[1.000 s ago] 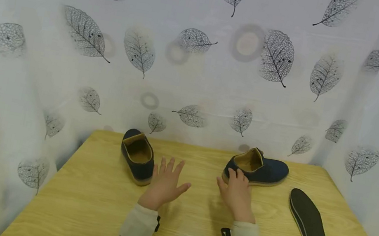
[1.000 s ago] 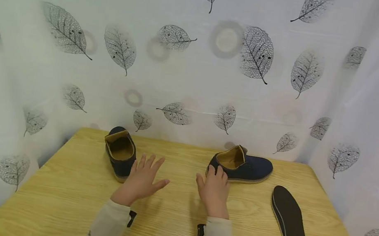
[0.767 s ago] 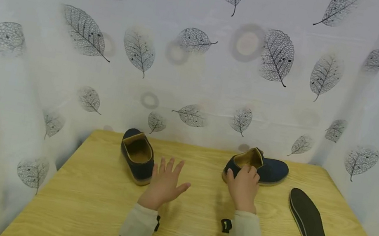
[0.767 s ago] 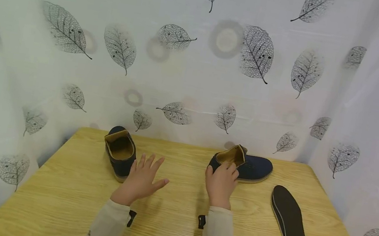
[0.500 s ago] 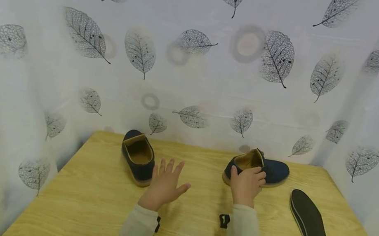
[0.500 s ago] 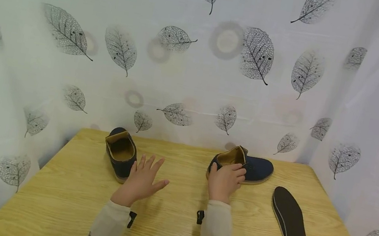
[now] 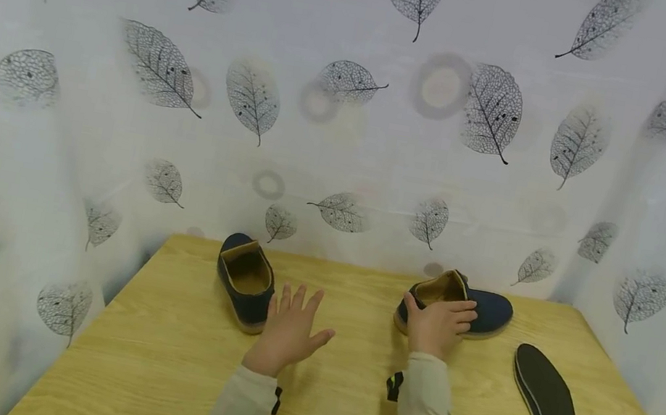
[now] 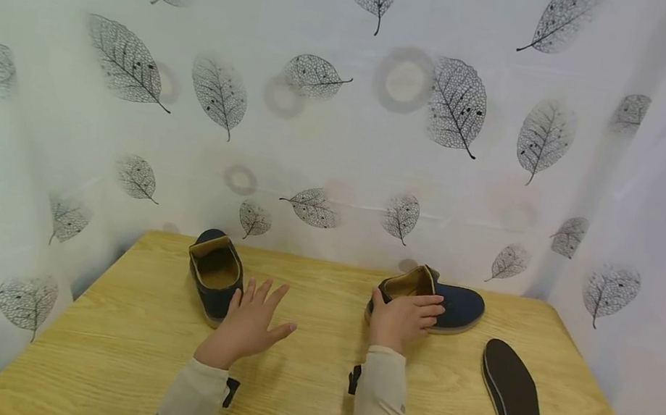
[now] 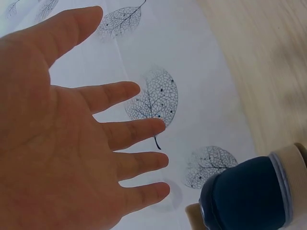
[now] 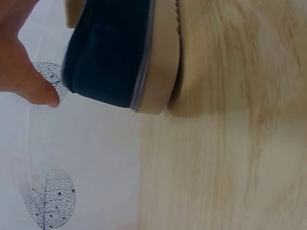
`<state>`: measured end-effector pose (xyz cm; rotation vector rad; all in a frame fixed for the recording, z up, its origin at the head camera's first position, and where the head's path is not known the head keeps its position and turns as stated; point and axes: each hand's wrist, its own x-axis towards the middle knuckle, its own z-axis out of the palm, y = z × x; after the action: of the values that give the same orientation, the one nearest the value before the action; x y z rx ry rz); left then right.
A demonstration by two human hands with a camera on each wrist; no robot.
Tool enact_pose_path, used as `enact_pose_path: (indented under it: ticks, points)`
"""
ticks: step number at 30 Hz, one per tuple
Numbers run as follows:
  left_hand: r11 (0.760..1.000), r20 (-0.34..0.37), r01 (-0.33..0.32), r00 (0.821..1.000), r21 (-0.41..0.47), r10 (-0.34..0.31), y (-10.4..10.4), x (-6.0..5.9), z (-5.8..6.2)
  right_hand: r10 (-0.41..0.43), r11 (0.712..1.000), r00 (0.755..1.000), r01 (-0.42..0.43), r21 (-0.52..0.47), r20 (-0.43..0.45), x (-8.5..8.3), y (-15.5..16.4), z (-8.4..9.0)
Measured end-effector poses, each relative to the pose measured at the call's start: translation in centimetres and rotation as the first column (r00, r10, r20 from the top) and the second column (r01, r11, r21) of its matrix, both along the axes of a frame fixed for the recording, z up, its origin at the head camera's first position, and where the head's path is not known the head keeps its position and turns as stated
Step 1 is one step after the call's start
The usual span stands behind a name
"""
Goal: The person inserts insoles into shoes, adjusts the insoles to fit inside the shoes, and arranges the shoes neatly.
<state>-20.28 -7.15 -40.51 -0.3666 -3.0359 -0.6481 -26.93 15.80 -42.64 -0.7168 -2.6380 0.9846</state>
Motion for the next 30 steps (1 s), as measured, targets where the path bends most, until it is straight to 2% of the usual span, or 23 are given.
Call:
enact_pose_path:
  ticks: [7,15,19,25,30]
  points:
    - [1.0,0.006,-0.004,1.0,-0.011,0.004,-0.1,0.0,-0.1,-0.014,1.0,0.999,0.013,0.014,0.051,-1.1,0.2,-1.2]
    - [1.0,0.0,-0.008,1.0,-0.003,0.008,-0.3,-0.1,0.0,-0.049,0.998,0.997,0.047,0.045,0.052,-2.0,-0.1,-1.7]
    - [1.0,0.005,-0.006,1.0,0.0,0.006,-0.2,-0.1,0.0,-0.051,0.997,0.998,0.049,0.056,0.046,-1.9,0.1,-1.8]
    - [1.0,0.001,-0.002,1.0,-0.006,0.002,-0.1,0.0,0.0,-0.02,0.999,1.0,0.02,0.027,-0.011,-1.5,0.9,-2.1]
    - [1.0,0.008,0.001,1.0,-0.004,-0.001,-0.2,0.0,0.1,0.066,0.998,0.996,-0.066,0.014,-0.053,-1.2,1.6,-2.0]
